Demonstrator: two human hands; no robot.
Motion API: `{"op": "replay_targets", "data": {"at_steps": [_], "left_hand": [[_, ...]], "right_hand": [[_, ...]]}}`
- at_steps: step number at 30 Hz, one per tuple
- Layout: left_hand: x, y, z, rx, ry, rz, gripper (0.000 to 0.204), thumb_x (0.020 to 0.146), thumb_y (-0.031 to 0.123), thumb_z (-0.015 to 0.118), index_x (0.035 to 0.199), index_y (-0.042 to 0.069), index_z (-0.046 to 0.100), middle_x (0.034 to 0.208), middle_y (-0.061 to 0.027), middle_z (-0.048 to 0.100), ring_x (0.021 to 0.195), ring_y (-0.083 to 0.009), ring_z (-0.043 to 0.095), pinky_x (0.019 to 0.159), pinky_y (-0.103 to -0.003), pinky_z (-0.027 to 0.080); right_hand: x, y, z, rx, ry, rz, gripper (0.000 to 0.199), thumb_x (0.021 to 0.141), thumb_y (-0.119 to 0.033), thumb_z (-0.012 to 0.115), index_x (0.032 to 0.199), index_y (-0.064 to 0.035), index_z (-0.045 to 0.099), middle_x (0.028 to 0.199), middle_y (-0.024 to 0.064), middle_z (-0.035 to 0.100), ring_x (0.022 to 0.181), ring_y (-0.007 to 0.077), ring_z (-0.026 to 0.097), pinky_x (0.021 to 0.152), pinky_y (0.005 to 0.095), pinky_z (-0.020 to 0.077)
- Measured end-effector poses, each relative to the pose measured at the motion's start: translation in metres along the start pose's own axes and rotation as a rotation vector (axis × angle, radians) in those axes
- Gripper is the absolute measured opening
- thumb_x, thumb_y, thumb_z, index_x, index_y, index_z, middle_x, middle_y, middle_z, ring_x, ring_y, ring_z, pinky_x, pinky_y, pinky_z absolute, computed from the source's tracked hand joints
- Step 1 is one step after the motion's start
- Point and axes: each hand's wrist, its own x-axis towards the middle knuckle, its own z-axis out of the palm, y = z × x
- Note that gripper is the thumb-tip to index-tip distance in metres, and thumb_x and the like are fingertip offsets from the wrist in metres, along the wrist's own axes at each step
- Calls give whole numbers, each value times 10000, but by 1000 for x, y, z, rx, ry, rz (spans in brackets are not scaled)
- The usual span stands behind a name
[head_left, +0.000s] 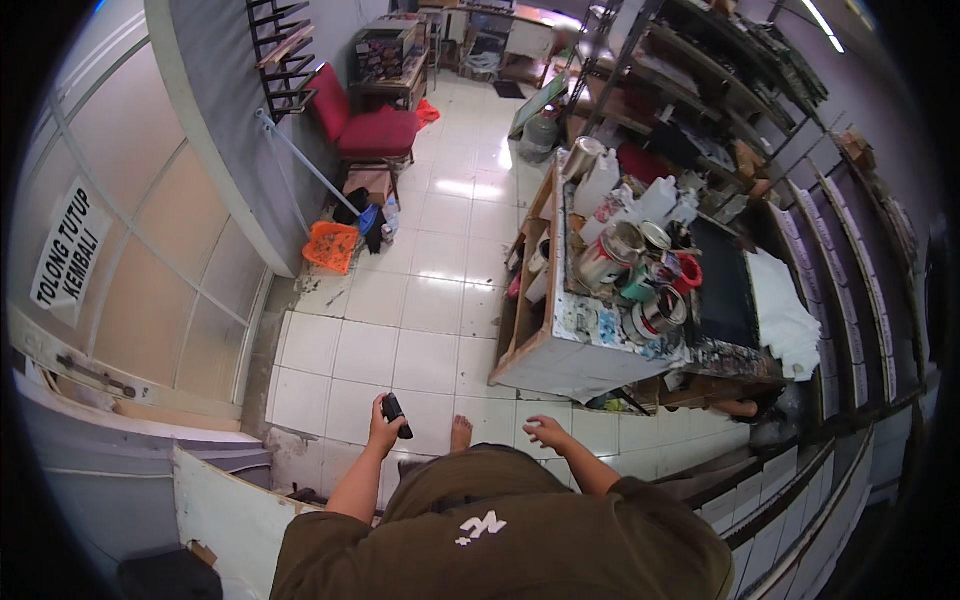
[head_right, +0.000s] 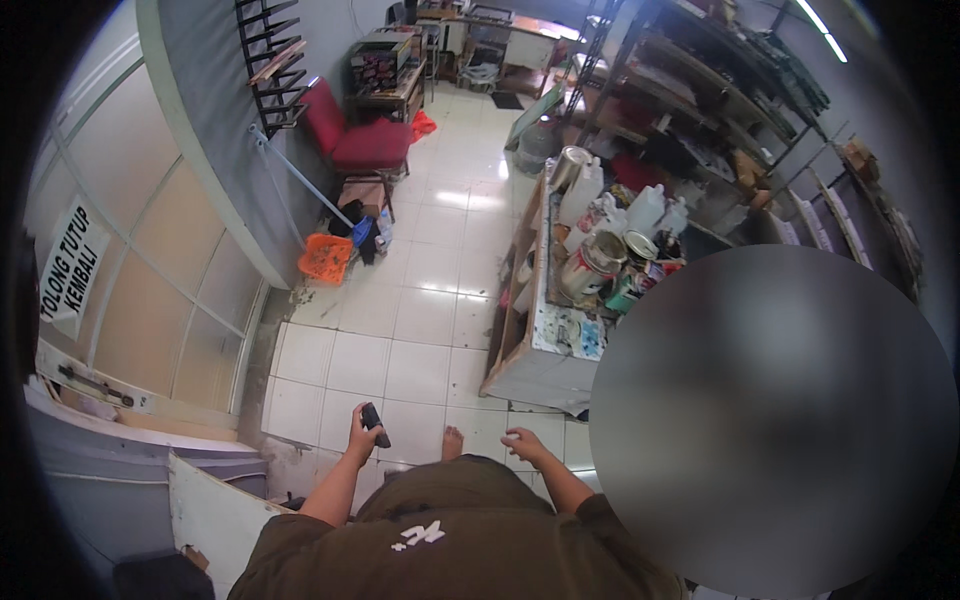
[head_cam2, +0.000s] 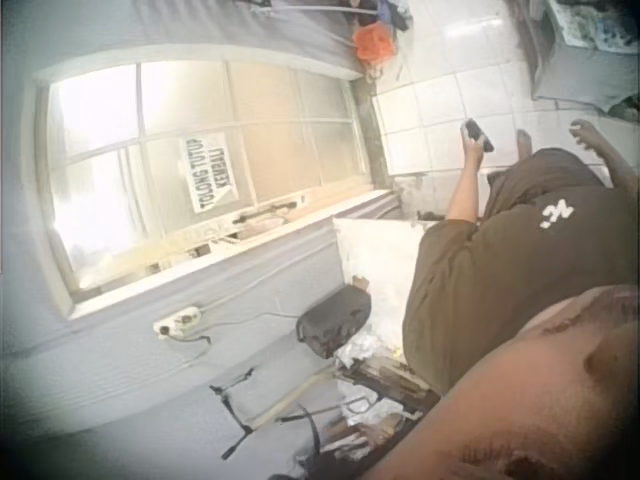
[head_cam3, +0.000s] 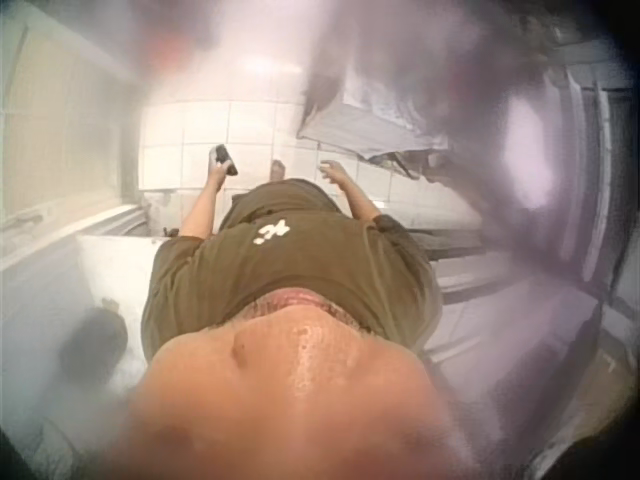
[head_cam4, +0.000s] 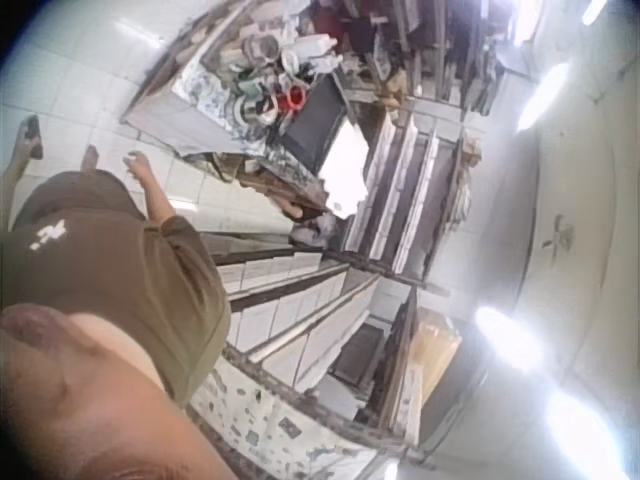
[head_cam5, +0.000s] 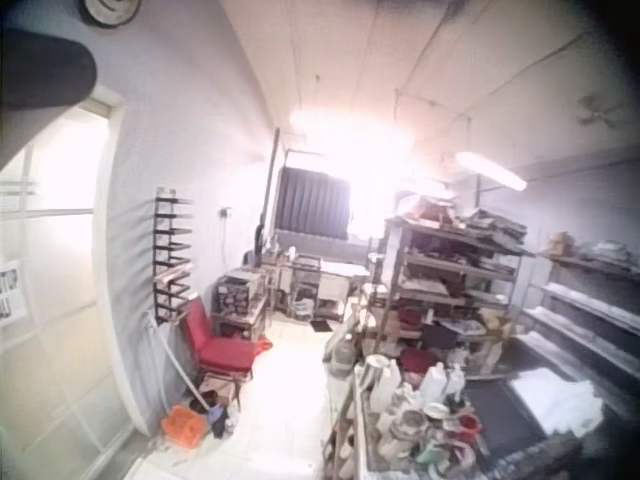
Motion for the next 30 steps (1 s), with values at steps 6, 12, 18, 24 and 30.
{"op": "replay_targets", "data": {"at_steps": [6,12,18,24,30], "left_hand": [[37,14,-76,-226,365,-304,716,600,11,568,1251,186,326,878,-89,496,720,-179,500,610,-296,442],[95,-73,-149,-225,680,-587,641,543,15,509,1162,122,382,777,-83,462,652,-212,471,544,-323,402],[266,-60,-212,170,90,-629,565,585,274,623,1050,-3,461,836,-116,512,705,-231,490,627,-348,420],[595,136,-215,520,-57,-555,615,578,414,743,972,-8,531,787,-115,575,733,-217,547,646,-352,442],[862,307,-134,427,-151,-310,506,603,304,746,957,6,543,704,-74,578,512,-158,530,481,-328,441]], "right_hand": [[100,-165,7,-66,-293,-29,525,770,-396,618,1189,-116,472,997,86,580,821,179,576,672,373,462],[209,-296,12,-22,-389,-52,500,786,-397,603,1178,-114,475,1011,70,564,841,172,563,685,358,459],[294,-369,-28,189,-175,147,433,794,-334,618,1140,-102,501,939,60,579,768,138,566,629,302,458],[372,-410,-76,225,138,14,356,778,-224,656,1063,-45,539,791,48,596,617,112,557,560,271,455],[448,-425,-126,223,159,239,322,791,-223,638,1053,-62,542,773,21,587,613,110,542,546,277,438]]}}
